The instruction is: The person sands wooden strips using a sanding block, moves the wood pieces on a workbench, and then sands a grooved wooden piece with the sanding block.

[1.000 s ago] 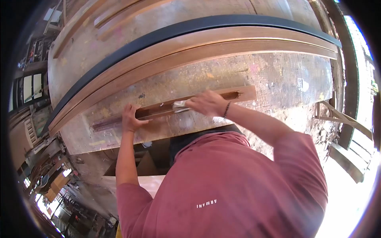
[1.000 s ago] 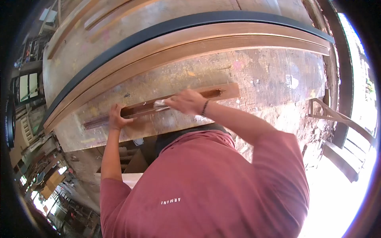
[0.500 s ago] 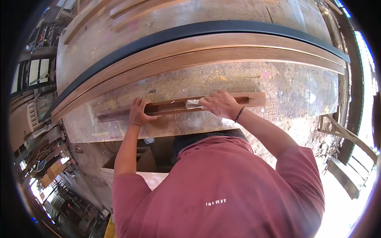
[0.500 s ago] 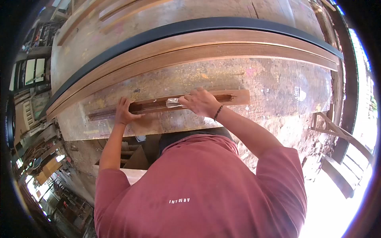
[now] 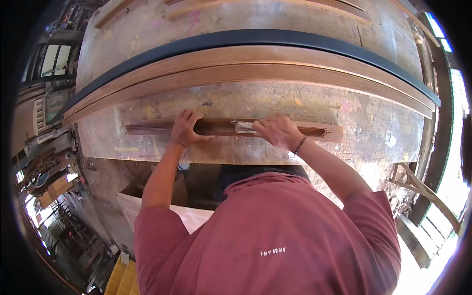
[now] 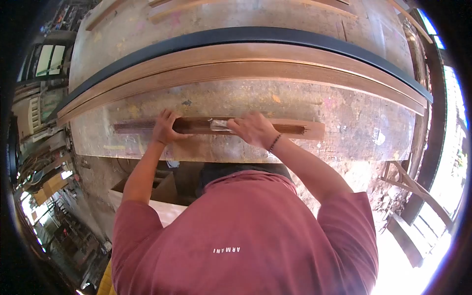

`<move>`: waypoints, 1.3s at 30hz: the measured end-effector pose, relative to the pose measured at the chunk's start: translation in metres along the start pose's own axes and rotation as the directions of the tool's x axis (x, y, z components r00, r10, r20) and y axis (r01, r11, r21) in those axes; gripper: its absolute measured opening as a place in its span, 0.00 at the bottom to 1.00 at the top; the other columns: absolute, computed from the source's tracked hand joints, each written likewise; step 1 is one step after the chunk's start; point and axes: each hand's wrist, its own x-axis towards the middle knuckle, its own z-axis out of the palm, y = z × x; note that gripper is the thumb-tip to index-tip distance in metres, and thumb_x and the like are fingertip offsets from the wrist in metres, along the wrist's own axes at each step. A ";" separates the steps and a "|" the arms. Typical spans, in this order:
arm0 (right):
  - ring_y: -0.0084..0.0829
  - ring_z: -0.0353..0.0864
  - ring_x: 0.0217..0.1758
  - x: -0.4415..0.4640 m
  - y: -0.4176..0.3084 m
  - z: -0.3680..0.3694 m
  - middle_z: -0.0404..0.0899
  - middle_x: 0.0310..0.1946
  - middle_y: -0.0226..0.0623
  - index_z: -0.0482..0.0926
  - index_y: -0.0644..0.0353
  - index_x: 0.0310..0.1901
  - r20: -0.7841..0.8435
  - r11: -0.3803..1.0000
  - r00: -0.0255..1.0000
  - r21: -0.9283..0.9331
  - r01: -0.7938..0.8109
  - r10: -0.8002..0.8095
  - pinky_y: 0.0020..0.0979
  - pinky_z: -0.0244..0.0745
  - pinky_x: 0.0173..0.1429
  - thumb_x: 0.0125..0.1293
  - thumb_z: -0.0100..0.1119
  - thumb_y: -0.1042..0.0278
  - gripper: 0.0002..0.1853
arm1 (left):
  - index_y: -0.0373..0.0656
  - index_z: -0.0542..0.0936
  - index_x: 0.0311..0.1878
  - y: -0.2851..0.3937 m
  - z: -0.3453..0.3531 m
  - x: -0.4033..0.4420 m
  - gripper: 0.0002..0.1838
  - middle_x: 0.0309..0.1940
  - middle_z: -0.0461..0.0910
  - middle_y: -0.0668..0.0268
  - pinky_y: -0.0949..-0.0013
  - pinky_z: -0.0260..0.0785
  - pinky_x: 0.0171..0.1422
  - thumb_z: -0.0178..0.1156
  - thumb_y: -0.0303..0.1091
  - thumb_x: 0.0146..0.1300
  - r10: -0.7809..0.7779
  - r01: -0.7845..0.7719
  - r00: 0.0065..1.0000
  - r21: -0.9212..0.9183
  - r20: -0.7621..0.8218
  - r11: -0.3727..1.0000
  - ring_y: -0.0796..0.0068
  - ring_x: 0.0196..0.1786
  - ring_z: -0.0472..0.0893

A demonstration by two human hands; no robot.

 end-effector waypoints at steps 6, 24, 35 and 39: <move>0.31 0.85 0.63 -0.090 0.106 0.110 0.86 0.62 0.31 0.74 0.50 0.67 -0.258 0.984 0.966 -0.171 -0.052 0.006 0.38 0.80 0.65 0.85 0.52 0.52 0.18 | 0.44 0.85 0.52 0.000 -0.004 0.000 0.41 0.51 0.80 0.56 0.44 0.75 0.66 0.87 0.60 0.39 -0.006 0.005 1.000 -0.027 -0.015 1.000 0.44 0.58 0.79; 0.31 0.84 0.49 -0.074 0.088 0.099 0.84 0.40 0.26 0.73 0.47 0.57 -0.462 0.986 0.885 -0.166 -0.019 -0.061 0.39 0.78 0.53 0.80 0.60 0.47 0.16 | 0.46 0.83 0.53 -0.001 -0.005 0.000 0.43 0.50 0.80 0.57 0.46 0.75 0.66 0.88 0.60 0.37 -0.016 0.014 1.000 -0.060 -0.021 0.998 0.47 0.56 0.81; 0.35 0.79 0.58 -0.041 0.024 0.045 0.80 0.54 0.33 0.76 0.53 0.54 -0.412 0.988 0.911 -0.130 -0.078 0.018 0.43 0.74 0.62 0.78 0.63 0.48 0.18 | 0.47 0.83 0.50 -0.001 -0.006 -0.001 0.41 0.51 0.80 0.61 0.49 0.74 0.69 0.85 0.65 0.40 -0.033 0.033 0.999 -0.053 0.000 0.998 0.52 0.60 0.80; 0.37 0.78 0.60 -0.039 -0.002 0.034 0.79 0.53 0.34 0.77 0.53 0.54 -0.532 0.983 0.842 -0.095 -0.159 0.085 0.44 0.73 0.63 0.77 0.64 0.47 0.19 | 0.46 0.84 0.51 -0.001 -0.005 -0.003 0.41 0.50 0.80 0.59 0.47 0.74 0.66 0.85 0.65 0.40 -0.018 0.015 0.999 -0.084 -0.034 0.996 0.50 0.60 0.80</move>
